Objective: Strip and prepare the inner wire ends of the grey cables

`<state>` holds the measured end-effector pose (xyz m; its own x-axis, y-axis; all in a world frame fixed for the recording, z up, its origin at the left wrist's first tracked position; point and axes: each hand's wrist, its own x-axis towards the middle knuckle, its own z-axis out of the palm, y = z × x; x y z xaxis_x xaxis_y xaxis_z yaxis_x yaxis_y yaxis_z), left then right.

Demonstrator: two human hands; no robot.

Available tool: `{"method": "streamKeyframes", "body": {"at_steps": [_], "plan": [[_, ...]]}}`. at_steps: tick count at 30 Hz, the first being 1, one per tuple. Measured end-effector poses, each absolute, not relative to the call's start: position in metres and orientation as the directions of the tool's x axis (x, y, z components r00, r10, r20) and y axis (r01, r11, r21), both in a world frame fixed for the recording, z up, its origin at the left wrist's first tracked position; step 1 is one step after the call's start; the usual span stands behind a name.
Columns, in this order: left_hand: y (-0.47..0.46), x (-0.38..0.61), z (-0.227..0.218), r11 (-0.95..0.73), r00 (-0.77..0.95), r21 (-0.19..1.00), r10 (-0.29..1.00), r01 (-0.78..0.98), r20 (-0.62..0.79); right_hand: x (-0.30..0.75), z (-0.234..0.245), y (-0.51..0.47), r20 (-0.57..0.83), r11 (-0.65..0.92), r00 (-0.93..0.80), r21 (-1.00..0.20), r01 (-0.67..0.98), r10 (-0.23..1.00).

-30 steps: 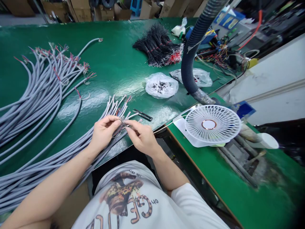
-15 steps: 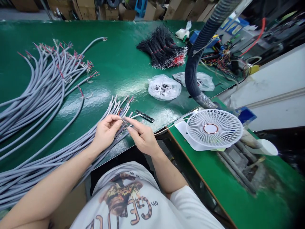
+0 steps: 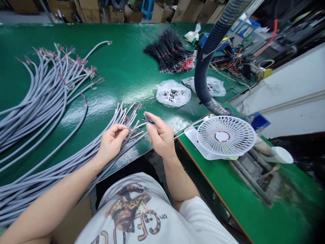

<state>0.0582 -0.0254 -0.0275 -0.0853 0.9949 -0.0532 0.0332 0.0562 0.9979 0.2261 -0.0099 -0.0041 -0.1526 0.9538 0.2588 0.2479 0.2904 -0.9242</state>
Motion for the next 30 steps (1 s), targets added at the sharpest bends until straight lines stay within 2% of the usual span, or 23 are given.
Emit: {"method": "streamKeyframes", "body": {"at_steps": [3, 6, 10, 14, 20, 24, 26, 28, 30], "plan": [[-0.024, 0.058, -0.029, 0.067, -0.096, 0.997, 0.993, -0.037, -0.07, 0.228, -0.003, -0.016, 0.177, 0.275, -0.354, -0.928, 0.25, 0.918], [-0.024, 0.058, -0.03, 0.038, -0.094, 0.998, 0.995, -0.047, -0.042, 0.225, -0.005, -0.021, 0.109, 0.245, -0.441, -0.933, 0.264, 0.891], [-0.025, 0.057, -0.033, 0.001, -0.082, 1.0, 0.997, -0.01, -0.002, 0.22, -0.008, -0.021, 0.105, 0.242, -0.424, -0.928, 0.283, 0.9], [-0.027, 0.056, -0.034, -0.031, -0.055, 0.999, 0.998, 0.044, 0.034, 0.214, -0.013, -0.017, 0.133, 0.226, -0.332, -0.938, 0.261, 0.934], [-0.028, 0.055, -0.034, -0.044, 0.039, 0.998, 0.998, 0.051, 0.042, 0.204, -0.017, -0.009, 0.08, 0.096, -0.211, -0.993, 0.066, 0.974], [-0.027, 0.055, -0.032, -0.054, 0.087, 0.999, 0.995, -0.006, 0.054, 0.203, -0.016, -0.002, -0.06, -0.118, -0.277, -0.974, -0.195, 0.959], [-0.027, 0.055, -0.03, -0.038, 0.093, 0.998, 0.995, -0.058, 0.043, 0.204, -0.016, 0.001, -0.092, -0.184, -0.328, -0.948, -0.262, 0.94], [-0.026, 0.055, -0.028, -0.007, 0.073, 0.994, 0.997, -0.108, 0.015, 0.206, -0.014, 0.002, -0.088, -0.186, -0.361, -0.951, -0.246, 0.928], [-0.025, 0.055, -0.026, 0.023, 0.04, 0.99, 0.999, -0.14, -0.017, 0.208, -0.011, 0.001, -0.058, -0.123, -0.381, -0.981, -0.15, 0.923]]}}
